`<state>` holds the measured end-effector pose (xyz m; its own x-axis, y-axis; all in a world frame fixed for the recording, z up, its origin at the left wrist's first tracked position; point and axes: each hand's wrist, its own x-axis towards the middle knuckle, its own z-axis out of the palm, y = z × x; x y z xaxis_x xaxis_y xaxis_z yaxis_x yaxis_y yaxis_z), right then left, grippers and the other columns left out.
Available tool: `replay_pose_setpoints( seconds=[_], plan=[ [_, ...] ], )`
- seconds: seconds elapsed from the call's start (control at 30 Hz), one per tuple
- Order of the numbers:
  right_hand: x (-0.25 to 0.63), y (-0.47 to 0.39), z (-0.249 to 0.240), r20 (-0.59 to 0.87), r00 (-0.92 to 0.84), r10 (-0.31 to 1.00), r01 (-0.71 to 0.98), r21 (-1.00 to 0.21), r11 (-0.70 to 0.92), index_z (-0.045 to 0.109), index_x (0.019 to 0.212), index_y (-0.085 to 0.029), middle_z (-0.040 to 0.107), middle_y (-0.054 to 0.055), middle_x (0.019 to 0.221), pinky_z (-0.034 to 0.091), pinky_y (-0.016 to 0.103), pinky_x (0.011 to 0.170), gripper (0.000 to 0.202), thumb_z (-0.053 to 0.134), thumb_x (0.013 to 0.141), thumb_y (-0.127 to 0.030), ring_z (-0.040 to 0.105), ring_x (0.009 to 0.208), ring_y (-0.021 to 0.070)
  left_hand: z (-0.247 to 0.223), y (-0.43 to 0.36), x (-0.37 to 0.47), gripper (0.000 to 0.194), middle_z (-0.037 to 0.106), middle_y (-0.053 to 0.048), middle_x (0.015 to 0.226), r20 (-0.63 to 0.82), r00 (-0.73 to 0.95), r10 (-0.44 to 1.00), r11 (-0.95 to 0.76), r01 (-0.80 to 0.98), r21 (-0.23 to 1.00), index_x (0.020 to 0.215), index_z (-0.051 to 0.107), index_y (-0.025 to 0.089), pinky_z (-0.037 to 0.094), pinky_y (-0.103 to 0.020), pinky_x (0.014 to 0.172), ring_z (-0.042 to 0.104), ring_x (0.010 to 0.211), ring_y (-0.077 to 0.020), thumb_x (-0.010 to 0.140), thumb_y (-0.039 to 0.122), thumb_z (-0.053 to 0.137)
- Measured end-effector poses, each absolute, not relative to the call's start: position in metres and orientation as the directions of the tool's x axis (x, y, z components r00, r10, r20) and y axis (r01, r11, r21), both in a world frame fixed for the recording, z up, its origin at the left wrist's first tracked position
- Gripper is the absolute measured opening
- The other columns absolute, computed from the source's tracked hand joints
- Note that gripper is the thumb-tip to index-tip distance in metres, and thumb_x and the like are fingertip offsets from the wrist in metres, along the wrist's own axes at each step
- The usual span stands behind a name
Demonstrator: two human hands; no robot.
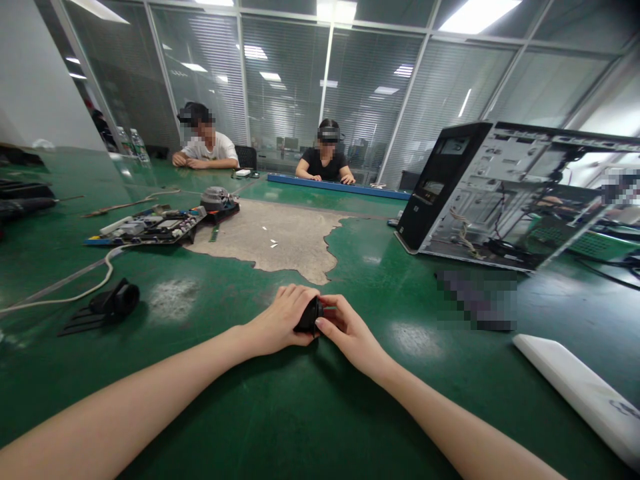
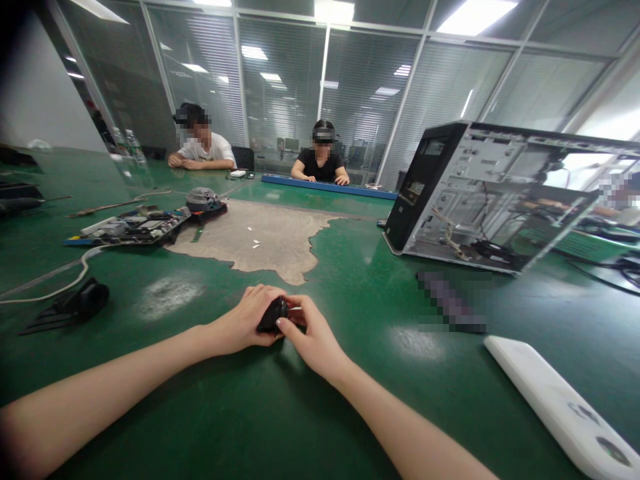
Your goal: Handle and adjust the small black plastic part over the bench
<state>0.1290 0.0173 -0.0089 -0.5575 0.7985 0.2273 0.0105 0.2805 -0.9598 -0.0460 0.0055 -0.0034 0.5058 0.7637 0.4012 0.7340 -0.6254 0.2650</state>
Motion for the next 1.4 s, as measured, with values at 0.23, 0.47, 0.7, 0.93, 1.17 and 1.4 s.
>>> replay_pose_setpoints(
  seconds=[0.23, 0.47, 0.7, 0.93, 1.17, 1.4],
  plan=[
    [0.1278, 0.0165, -0.0096, 0.29, -0.54, 0.79, -0.062, -0.95, 0.307, 0.045, 0.088, -0.022, 0.052, 0.0, 0.09, 0.045, 0.032, 0.083, 0.016, 0.056, 0.078, -0.027, 0.056, 0.088, 0.0141, -0.003, 0.0045, -0.0464, 0.054, 0.049, -0.007, 0.106, 0.411, 0.502, 0.761, -0.628, 0.729, 0.273, 0.113, 0.033, 0.019, 0.032, -0.037, 0.081, 0.044, 0.092, -0.0234, 0.067, 0.022, 0.061],
    [0.1278, 0.0168, -0.0077, 0.215, -0.552, 0.805, 0.013, -0.964, 0.266, 0.043, 0.102, -0.022, 0.054, 0.004, 0.098, 0.046, 0.036, 0.084, 0.028, 0.055, 0.078, -0.026, 0.056, 0.092, 0.0163, -0.0042, 0.0058, -0.046, 0.053, 0.049, -0.006, 0.106, 0.411, 0.5, 0.762, -0.625, 0.733, 0.268, 0.111, 0.035, 0.019, 0.032, -0.037, 0.08, 0.044, 0.09, -0.0234, 0.065, 0.023, 0.061],
    [0.1286, 0.0182, -0.0102, 0.312, -0.541, 0.781, -0.051, -0.939, 0.34, 0.046, 0.09, -0.023, 0.052, 0.001, 0.094, 0.044, 0.032, 0.088, 0.016, 0.056, 0.078, -0.026, 0.054, 0.093, 0.0141, -0.0034, 0.0047, -0.0468, 0.054, 0.049, -0.006, 0.107, 0.422, 0.5, 0.756, -0.635, 0.718, 0.286, 0.114, 0.034, 0.021, 0.032, -0.037, 0.081, 0.044, 0.092, -0.0236, 0.066, 0.023, 0.061],
    [0.1281, 0.0178, -0.0079, 0.222, -0.537, 0.814, 0.006, -0.964, 0.266, 0.043, 0.102, -0.022, 0.054, 0.004, 0.101, 0.046, 0.035, 0.083, 0.027, 0.056, 0.078, -0.026, 0.056, 0.092, 0.0161, -0.0051, 0.0059, -0.0461, 0.053, 0.05, -0.007, 0.106, 0.413, 0.495, 0.764, -0.622, 0.736, 0.268, 0.111, 0.036, 0.02, 0.032, -0.037, 0.08, 0.044, 0.091, -0.0239, 0.065, 0.023, 0.062],
    [0.1291, 0.017, -0.0099, 0.31, -0.544, 0.78, -0.037, -0.937, 0.347, 0.047, 0.092, -0.023, 0.051, 0.001, 0.098, 0.044, 0.032, 0.089, 0.018, 0.057, 0.077, -0.026, 0.054, 0.094, 0.0144, -0.0043, 0.0056, -0.0467, 0.055, 0.049, -0.007, 0.107, 0.42, 0.502, 0.756, -0.632, 0.726, 0.27, 0.113, 0.033, 0.02, 0.032, -0.037, 0.08, 0.044, 0.092, -0.0239, 0.066, 0.023, 0.06],
    [0.1279, 0.0177, -0.0084, 0.242, -0.53, 0.813, 0.009, -0.957, 0.29, 0.044, 0.101, -0.022, 0.053, 0.003, 0.1, 0.046, 0.034, 0.083, 0.027, 0.056, 0.077, -0.026, 0.056, 0.091, 0.0157, -0.0037, 0.0053, -0.0463, 0.054, 0.049, -0.007, 0.106, 0.409, 0.502, 0.762, -0.624, 0.738, 0.258, 0.111, 0.034, 0.02, 0.033, -0.037, 0.08, 0.043, 0.091, -0.0241, 0.066, 0.023, 0.062]
  ],
)
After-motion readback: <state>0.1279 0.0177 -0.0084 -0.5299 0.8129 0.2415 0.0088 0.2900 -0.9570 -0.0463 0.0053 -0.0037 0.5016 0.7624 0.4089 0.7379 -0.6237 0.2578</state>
